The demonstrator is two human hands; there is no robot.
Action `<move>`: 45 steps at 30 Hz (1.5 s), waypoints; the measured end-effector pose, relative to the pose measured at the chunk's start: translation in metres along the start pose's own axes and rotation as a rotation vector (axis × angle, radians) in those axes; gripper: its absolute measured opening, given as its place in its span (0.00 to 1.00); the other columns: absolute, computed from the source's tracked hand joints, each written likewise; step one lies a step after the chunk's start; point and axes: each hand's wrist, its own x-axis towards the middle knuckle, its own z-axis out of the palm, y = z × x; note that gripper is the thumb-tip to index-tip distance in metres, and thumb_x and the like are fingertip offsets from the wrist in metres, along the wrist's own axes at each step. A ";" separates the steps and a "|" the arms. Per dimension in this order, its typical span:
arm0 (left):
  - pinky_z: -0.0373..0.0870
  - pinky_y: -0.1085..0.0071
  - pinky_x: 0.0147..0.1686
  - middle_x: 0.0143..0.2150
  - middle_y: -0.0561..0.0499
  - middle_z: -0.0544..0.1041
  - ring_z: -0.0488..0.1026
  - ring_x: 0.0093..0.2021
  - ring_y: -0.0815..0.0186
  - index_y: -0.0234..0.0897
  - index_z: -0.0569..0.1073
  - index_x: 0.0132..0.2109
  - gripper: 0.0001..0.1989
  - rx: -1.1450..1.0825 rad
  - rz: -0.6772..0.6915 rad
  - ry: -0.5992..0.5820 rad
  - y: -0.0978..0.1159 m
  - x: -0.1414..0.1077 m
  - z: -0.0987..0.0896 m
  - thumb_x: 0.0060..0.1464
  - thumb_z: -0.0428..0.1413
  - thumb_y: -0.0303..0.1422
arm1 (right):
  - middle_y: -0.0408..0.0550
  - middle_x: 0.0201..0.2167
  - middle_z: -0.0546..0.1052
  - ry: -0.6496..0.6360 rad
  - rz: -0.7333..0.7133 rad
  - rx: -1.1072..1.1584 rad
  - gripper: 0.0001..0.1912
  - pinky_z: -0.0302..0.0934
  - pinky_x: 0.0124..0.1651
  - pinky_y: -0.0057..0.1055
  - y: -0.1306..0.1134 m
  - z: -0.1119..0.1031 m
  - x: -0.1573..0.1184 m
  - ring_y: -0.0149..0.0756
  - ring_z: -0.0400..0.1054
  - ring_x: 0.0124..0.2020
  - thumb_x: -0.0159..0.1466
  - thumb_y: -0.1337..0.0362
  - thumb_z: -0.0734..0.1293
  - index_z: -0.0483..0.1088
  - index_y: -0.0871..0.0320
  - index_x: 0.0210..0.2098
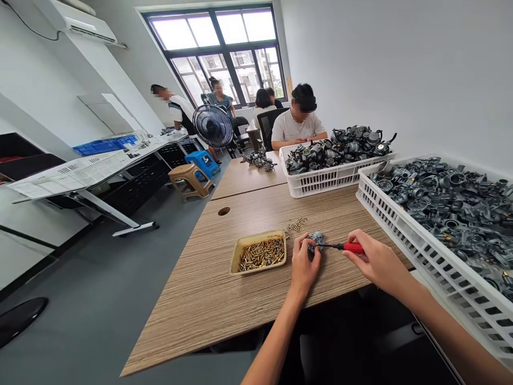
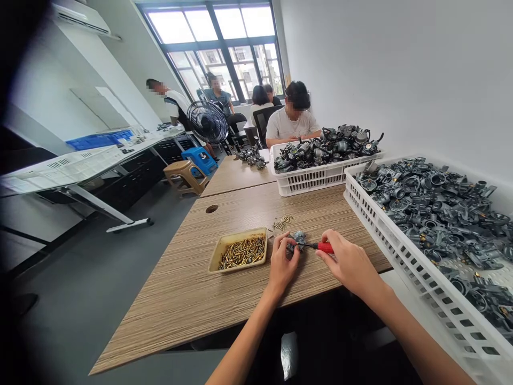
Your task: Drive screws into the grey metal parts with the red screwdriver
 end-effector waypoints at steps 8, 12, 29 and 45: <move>0.71 0.57 0.62 0.56 0.43 0.73 0.71 0.64 0.56 0.41 0.72 0.44 0.06 -0.019 -0.006 -0.005 -0.001 0.000 0.000 0.62 0.55 0.26 | 0.46 0.37 0.79 -0.032 0.014 -0.030 0.06 0.63 0.36 0.34 0.001 -0.001 -0.001 0.43 0.77 0.34 0.74 0.56 0.59 0.58 0.50 0.42; 0.71 0.57 0.62 0.56 0.43 0.73 0.72 0.64 0.56 0.41 0.73 0.44 0.06 -0.016 -0.011 -0.004 -0.001 0.000 0.000 0.62 0.56 0.26 | 0.44 0.34 0.80 -0.024 0.057 -0.072 0.09 0.61 0.34 0.33 0.002 0.000 0.000 0.45 0.78 0.34 0.74 0.54 0.60 0.58 0.50 0.41; 0.70 0.56 0.63 0.56 0.43 0.73 0.71 0.64 0.56 0.41 0.73 0.45 0.06 -0.019 -0.003 -0.008 -0.001 0.000 0.000 0.63 0.55 0.26 | 0.42 0.24 0.78 -0.010 0.156 -0.311 0.14 0.49 0.28 0.30 0.000 -0.001 0.002 0.47 0.78 0.28 0.74 0.49 0.61 0.58 0.50 0.38; 0.72 0.59 0.61 0.56 0.43 0.72 0.73 0.61 0.57 0.41 0.75 0.45 0.06 -0.025 0.008 -0.001 -0.001 -0.001 0.000 0.63 0.56 0.26 | 0.42 0.22 0.77 -0.026 0.235 -0.426 0.17 0.44 0.27 0.30 -0.003 0.001 0.004 0.45 0.76 0.27 0.75 0.48 0.60 0.59 0.52 0.36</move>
